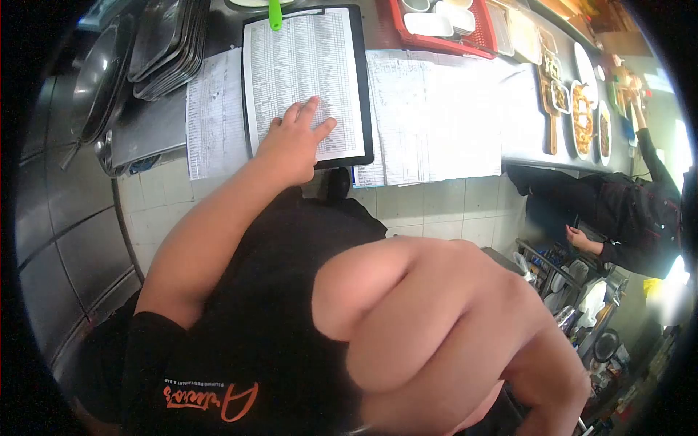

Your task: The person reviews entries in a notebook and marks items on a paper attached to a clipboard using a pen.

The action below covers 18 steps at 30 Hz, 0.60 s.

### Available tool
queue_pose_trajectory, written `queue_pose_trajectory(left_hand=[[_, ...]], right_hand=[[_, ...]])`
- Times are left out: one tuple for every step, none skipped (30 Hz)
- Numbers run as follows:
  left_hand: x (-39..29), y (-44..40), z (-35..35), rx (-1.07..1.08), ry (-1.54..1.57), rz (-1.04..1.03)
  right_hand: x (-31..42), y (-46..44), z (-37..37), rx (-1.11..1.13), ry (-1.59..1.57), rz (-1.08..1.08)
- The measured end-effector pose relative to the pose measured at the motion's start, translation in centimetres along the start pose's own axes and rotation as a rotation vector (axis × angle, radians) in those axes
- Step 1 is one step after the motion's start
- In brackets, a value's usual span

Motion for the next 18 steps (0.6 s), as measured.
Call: queue_pose_trajectory(left_hand=[[0.03,0.0,0.02,0.0,0.0,0.001],[0.05,0.0,0.02,0.002,0.001,0.002],[0.09,-0.02,0.01,0.002,0.002,0.002],[0.09,-0.03,-0.01,0.003,0.005,0.003],[0.05,-0.01,0.02,0.005,-0.006,0.002],[-0.04,0.03,0.04,0.009,-0.015,0.002],[-0.07,0.04,0.06,0.011,-0.024,0.002],[-0.11,0.05,0.06,0.006,-0.023,-0.004],[-0.1,0.07,0.07,0.001,-0.022,-0.009],[-0.06,0.08,0.08,-0.004,-0.021,-0.013],[0.04,0.06,-0.04,-0.013,-0.01,-0.015],[0.17,0.03,-0.3,-0.021,0.001,-0.017],[0.24,0.0,-0.4,-0.03,0.01,-0.02],[0.27,-0.02,-0.47,-0.029,0.011,-0.018],[0.28,-0.03,-0.47,-0.029,0.011,-0.016],[0.32,-0.03,-0.45,-0.029,0.011,-0.014],[0.36,-0.06,-0.48,-0.022,0.007,-0.011],[0.38,-0.1,-0.49,-0.015,0.003,-0.008]], right_hand=[[0.06,0.15,0.05,-0.003,0.003,0.0],[0.08,0.19,0.22,0.002,0.0,0.008],[-0.21,0.36,0.13,0.0,0.0,0.012],[-0.21,0.5,0.12,-0.004,-0.001,0.019],[-0.32,0.53,0.1,-0.004,-0.003,0.018],[-0.51,0.57,0.07,-0.007,0.001,0.021],[-0.6,0.61,0.03,-0.008,0.003,0.026],[-0.64,0.61,0.08,-0.009,0.004,0.029],[-0.56,0.54,0.07,-0.013,0.008,0.031],[-0.56,0.47,-0.01,-0.012,0.01,0.031],[-0.57,0.35,-0.11,-0.009,0.011,0.031],[-0.52,0.23,-0.2,-0.005,0.008,0.034],[-0.51,0.14,-0.23,-0.004,0.009,0.037],[-0.49,0.08,-0.24,-0.004,0.012,0.039],[-0.52,0.05,-0.16,-0.004,0.011,0.042],[-0.44,-0.13,-0.25,0.0,0.008,0.046],[-0.39,-0.26,-0.37,0.007,0.006,0.05],[-0.49,-0.23,-0.32,0.012,0.005,0.053]])
Point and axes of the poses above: each hand's wrist, its own y-axis away from the middle knuckle, its own z-axis out of the back of the hand, x = y × z, the point moved 10 cm from there along -y, towards the middle knuckle, and after that the axes turned 2 degrees about -z, right-handed, at the moved point
